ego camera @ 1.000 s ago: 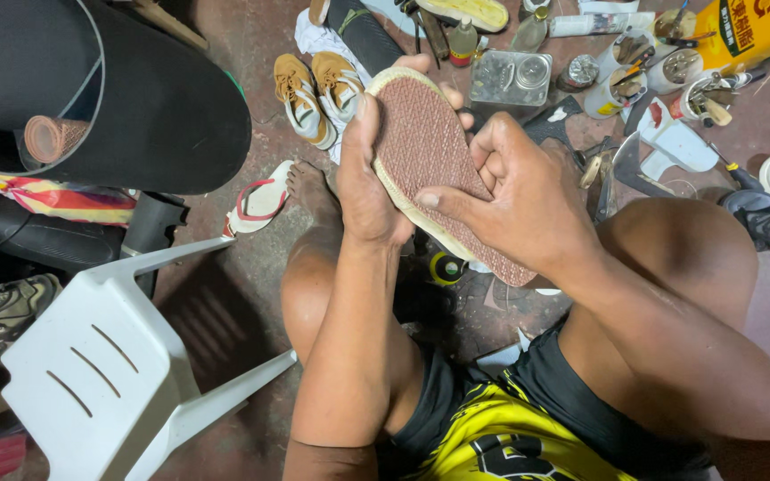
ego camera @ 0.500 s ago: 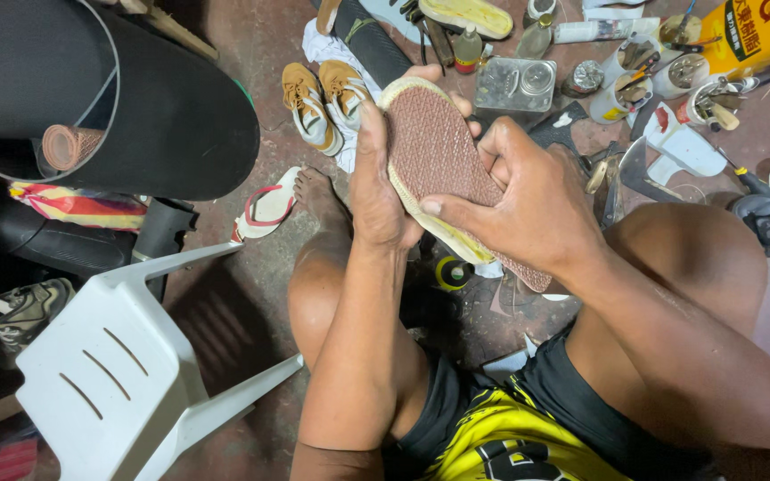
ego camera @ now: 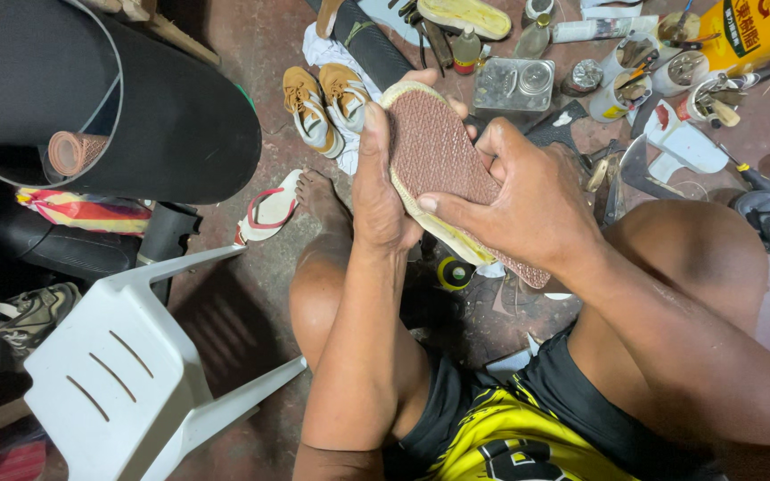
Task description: The person attaches a new textured sole to a black shoe by aligning the pieces and hammering them together on a metal stand.
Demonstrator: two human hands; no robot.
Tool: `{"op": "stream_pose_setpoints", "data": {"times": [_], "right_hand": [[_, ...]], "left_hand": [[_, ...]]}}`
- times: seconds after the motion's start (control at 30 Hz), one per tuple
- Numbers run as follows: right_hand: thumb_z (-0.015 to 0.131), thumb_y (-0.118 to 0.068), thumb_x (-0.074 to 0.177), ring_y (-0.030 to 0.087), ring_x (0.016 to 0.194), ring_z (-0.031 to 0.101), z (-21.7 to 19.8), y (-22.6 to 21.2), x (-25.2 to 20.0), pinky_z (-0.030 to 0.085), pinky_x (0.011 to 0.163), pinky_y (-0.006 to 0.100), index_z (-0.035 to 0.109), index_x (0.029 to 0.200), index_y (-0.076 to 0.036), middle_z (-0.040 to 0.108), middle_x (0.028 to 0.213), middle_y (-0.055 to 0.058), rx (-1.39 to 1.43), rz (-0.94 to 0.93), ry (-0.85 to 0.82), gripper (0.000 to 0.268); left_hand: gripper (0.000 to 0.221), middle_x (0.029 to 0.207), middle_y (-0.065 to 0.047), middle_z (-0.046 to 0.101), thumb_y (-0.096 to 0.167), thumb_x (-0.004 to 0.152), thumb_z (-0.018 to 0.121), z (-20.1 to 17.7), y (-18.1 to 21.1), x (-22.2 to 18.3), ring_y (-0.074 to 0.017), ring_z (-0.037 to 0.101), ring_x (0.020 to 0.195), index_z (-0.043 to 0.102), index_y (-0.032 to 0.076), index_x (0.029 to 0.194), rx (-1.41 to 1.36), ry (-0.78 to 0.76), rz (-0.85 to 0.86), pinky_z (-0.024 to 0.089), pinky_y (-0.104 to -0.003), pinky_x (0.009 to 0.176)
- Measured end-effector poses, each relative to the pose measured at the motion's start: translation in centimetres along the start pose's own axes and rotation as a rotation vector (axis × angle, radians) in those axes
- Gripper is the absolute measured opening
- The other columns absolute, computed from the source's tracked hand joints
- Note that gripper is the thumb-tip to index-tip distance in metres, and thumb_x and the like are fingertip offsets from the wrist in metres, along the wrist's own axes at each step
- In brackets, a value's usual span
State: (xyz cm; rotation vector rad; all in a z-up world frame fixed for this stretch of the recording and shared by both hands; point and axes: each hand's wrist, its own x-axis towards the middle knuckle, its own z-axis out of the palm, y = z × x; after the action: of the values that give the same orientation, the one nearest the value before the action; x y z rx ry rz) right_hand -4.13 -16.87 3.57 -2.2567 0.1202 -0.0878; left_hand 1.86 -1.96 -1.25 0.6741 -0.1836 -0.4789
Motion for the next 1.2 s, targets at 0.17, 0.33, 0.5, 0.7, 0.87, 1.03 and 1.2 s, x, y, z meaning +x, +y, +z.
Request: {"op": "stream_pose_setpoints", "data": {"times": [0.17,0.33,0.5,0.7,0.87,1.03,1.2], "right_hand": [[0.092,-0.045,0.074,0.03,0.073,0.076,-0.1,-0.1,-0.1,0.057,0.066,0.04,0.061,0.098,-0.002,0.075,0.08,0.017,-0.022,-0.097,0.042,0.058],[0.091,-0.042,0.076,0.028,0.075,0.077,-0.4,-0.1,0.0,0.058,0.065,0.039,0.06,0.103,-0.003,0.074,0.082,0.016,0.077,-0.151,0.09,0.057],[0.081,-0.036,0.082,0.029,0.052,0.066,-0.8,-0.9,-0.9,0.049,0.051,0.045,0.058,0.096,-0.006,0.065,0.06,0.016,0.142,0.035,-0.016,0.041],[0.061,-0.019,0.102,0.041,0.065,0.067,0.3,-1.0,-1.6,0.047,0.054,0.05,0.057,0.1,-0.006,0.064,0.069,0.019,0.196,-0.2,0.095,0.014],[0.06,-0.019,0.102,0.043,0.067,0.066,0.4,-0.3,-1.5,0.046,0.054,0.052,0.056,0.099,-0.005,0.064,0.072,0.02,0.19,-0.195,0.075,0.015],[0.065,-0.022,0.098,0.035,0.061,0.069,0.0,-0.4,-1.5,0.049,0.053,0.046,0.056,0.096,-0.005,0.066,0.069,0.016,0.256,-0.134,0.032,0.019],[0.071,-0.023,0.093,0.032,0.061,0.07,-0.6,-0.8,-1.9,0.051,0.054,0.042,0.059,0.095,-0.005,0.068,0.07,0.014,0.3,-0.144,0.017,0.021]], "left_hand": [[0.074,0.126,-0.018,0.062,0.055,0.109,0.057,0.3,0.3,-0.4,-0.0272,0.064,0.117,0.039,-0.001,0.153,0.005,-0.077,0.042,0.055,-0.044,0.105],[0.086,0.138,-0.022,0.056,0.052,0.104,0.065,0.9,0.7,-0.7,-0.0308,0.059,0.127,0.027,0.001,0.162,0.085,-0.104,0.053,0.05,-0.047,0.113],[0.093,0.137,-0.022,0.057,0.053,0.094,0.068,0.8,1.1,-1.1,-0.0362,0.059,0.127,0.029,0.004,0.162,0.062,0.02,0.047,0.05,-0.053,0.111],[0.075,0.121,-0.02,0.062,0.042,0.089,0.074,-0.2,1.7,-1.3,-0.0362,0.061,0.118,0.048,0.0,0.147,-0.047,-0.133,0.114,0.049,-0.048,0.107],[0.061,0.113,-0.019,0.063,0.038,0.087,0.075,0.0,2.3,-1.1,-0.0346,0.059,0.111,0.055,-0.002,0.129,-0.046,-0.166,0.071,0.047,-0.047,0.105],[0.055,0.109,-0.019,0.064,0.039,0.088,0.074,0.3,2.2,-0.9,-0.0348,0.062,0.111,0.056,0.001,0.123,-0.115,-0.165,0.072,0.049,-0.047,0.106],[0.056,0.105,-0.017,0.063,0.041,0.089,0.073,-0.1,2.1,-1.0,-0.03,0.061,0.104,0.054,0.003,0.124,-0.16,-0.111,0.148,0.049,-0.042,0.1]]}}
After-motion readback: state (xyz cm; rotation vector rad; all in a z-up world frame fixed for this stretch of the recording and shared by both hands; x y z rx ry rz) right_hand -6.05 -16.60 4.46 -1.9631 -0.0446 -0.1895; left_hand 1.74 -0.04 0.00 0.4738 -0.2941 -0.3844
